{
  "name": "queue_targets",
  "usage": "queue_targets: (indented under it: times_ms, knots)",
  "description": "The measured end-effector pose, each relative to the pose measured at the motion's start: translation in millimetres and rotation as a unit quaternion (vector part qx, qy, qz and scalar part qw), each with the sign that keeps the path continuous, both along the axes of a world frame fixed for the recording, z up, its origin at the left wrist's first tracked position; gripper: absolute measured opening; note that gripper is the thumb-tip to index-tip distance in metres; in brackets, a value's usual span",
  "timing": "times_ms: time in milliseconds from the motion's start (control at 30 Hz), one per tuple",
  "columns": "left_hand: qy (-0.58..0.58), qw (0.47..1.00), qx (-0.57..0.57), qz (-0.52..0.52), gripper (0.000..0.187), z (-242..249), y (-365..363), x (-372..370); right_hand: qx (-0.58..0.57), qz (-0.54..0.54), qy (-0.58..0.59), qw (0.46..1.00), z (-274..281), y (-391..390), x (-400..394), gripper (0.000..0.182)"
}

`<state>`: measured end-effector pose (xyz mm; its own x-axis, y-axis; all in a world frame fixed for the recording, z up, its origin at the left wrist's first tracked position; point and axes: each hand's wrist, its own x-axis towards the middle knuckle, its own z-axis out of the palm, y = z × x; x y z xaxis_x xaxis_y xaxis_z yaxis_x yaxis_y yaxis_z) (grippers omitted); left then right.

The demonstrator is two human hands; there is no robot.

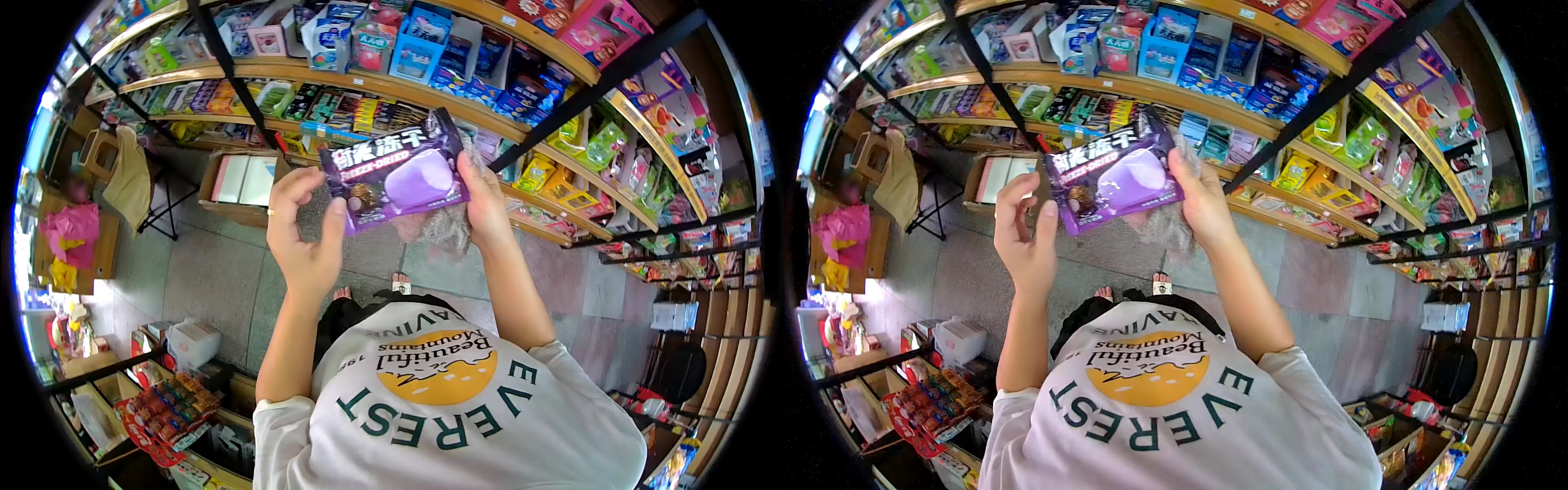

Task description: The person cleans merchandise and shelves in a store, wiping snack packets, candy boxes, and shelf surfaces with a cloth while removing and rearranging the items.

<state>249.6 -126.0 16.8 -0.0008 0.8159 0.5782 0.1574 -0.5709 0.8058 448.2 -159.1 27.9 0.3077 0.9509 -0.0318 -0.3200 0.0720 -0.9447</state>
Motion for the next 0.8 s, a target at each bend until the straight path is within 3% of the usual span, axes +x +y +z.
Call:
queue_targets:
  times_ms: [100,200,367,433,567,700,733,767,800]
  knots:
    - [0.051,0.997,0.056,-0.011,0.027,5,-5,7,0.012,0.020,-0.008,1.000,4,-2,-2,0.033]
    - [0.057,0.998,0.031,-0.024,0.026,8,-12,11,0.020,0.028,-0.048,0.998,5,-5,-2,0.034]
    - [0.089,0.995,0.036,-0.037,0.030,5,-16,13,0.027,0.020,-0.018,0.999,17,-5,-8,0.034]
    - [0.174,0.973,0.151,-0.011,0.036,5,-13,15,0.025,-0.005,-0.012,1.000,19,-8,-6,0.034]
    - [0.287,0.943,0.166,0.038,0.048,8,-12,28,-0.003,0.047,0.034,0.998,25,-8,0,0.033]
    - [0.266,0.938,0.217,0.047,0.046,-4,5,32,-0.009,0.033,0.019,0.999,15,-8,5,0.034]
    - [0.226,0.963,0.146,0.021,0.037,-2,6,35,0.021,0.017,0.089,0.996,13,-8,7,0.036]
    - [0.228,0.962,0.150,0.023,0.037,1,6,34,0.051,0.002,0.160,0.986,11,-8,11,0.039]
    - [0.105,0.991,-0.049,-0.059,0.031,4,7,32,0.029,-0.024,0.122,0.992,4,-3,19,0.040]
